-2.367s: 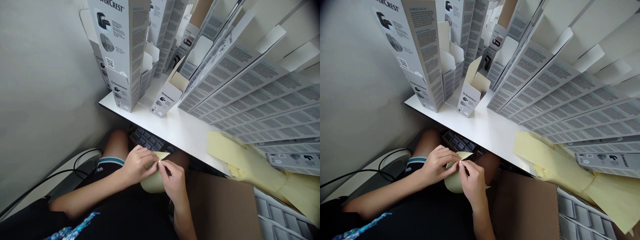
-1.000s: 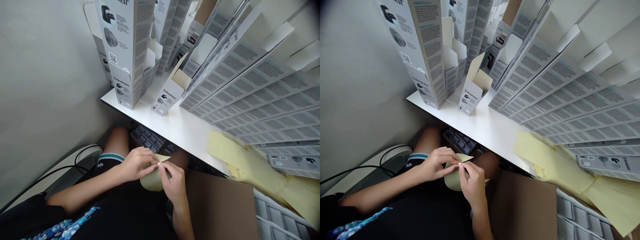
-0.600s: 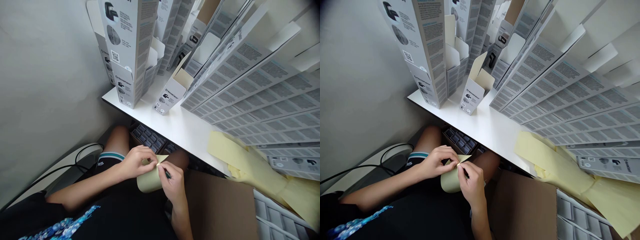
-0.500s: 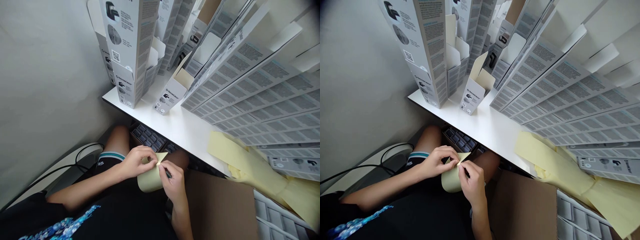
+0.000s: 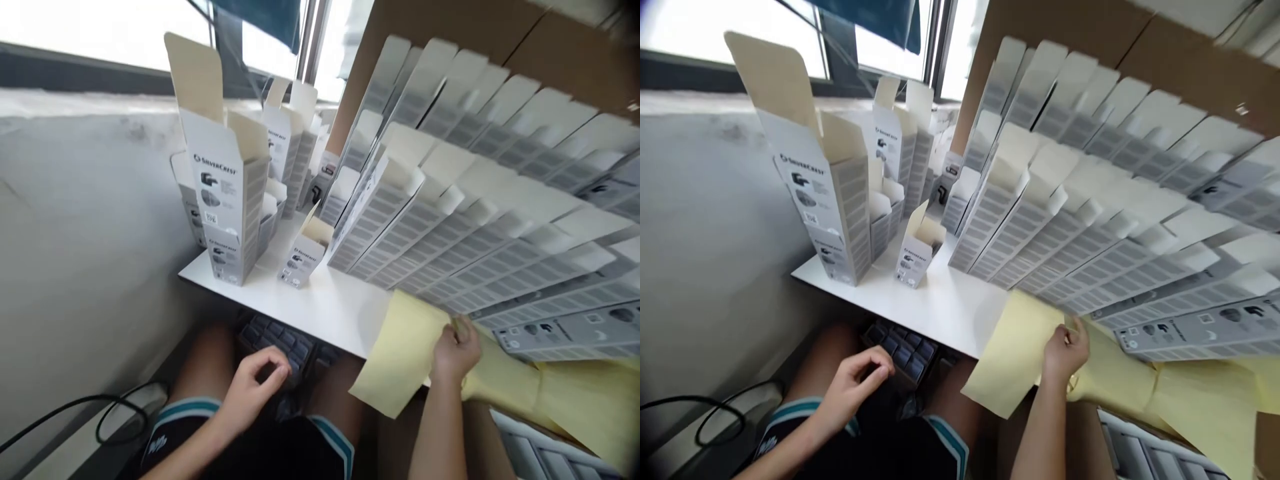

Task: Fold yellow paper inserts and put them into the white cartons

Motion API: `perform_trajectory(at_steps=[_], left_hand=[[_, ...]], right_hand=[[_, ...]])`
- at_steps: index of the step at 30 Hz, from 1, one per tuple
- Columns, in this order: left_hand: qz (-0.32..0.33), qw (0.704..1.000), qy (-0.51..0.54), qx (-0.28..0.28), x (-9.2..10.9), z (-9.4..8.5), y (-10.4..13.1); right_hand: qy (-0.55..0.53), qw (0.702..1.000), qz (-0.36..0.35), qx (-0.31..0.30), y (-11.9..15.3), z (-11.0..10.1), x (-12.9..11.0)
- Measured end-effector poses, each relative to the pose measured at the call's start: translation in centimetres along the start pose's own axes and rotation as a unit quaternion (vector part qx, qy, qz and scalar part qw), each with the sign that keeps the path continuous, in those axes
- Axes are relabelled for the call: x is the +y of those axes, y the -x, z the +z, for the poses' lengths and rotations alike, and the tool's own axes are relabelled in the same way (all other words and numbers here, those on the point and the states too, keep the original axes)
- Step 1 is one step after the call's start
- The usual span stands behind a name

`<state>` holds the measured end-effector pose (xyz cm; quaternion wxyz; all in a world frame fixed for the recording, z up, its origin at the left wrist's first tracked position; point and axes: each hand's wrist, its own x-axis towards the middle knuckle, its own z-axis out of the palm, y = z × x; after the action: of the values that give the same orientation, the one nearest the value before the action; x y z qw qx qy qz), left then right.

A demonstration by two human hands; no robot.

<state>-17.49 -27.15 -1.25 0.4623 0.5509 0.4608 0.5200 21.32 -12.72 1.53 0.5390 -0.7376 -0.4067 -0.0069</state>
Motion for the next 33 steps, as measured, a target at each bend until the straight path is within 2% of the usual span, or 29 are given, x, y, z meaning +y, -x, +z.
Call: perform_trajectory(at_steps=[4,8,13,15,18,21,24,28,33], left_hand=[[-0.028,0.999,0.003,-0.023,-0.9,1.4,-0.2],[-0.007,1.000,-0.021,-0.021,-1.3,2.0,-1.3],[0.028,0.998,-0.064,-0.005,-0.6,2.2,-4.1],[0.039,0.997,-0.072,-0.003,-0.3,2.5,-5.1],[0.049,0.996,-0.076,-0.013,-0.2,3.1,-5.9],[0.044,0.996,-0.075,-0.037,-0.5,3.7,-5.6],[0.034,0.995,-0.074,-0.054,-1.0,4.2,-4.8],[0.023,0.994,-0.074,-0.074,-1.2,4.8,-3.8],[0.026,0.993,-0.072,-0.092,-1.1,4.9,-2.9]], right_hand=[[0.140,0.987,-0.021,-0.075,-1.1,0.6,0.1],[0.229,0.958,-0.056,-0.165,-0.7,1.3,-0.1],[0.297,0.931,-0.122,-0.175,0.5,1.5,0.5],[0.335,0.908,-0.153,-0.201,1.4,1.4,1.0],[0.379,0.864,-0.166,-0.287,3.0,1.4,1.4],[0.413,0.828,-0.145,-0.352,4.5,1.3,0.7],[0.428,0.808,-0.109,-0.390,5.6,1.5,-0.8],[0.439,0.806,-0.094,-0.386,5.3,1.9,-2.8],[0.432,0.808,-0.104,-0.386,4.1,1.5,-3.5]])
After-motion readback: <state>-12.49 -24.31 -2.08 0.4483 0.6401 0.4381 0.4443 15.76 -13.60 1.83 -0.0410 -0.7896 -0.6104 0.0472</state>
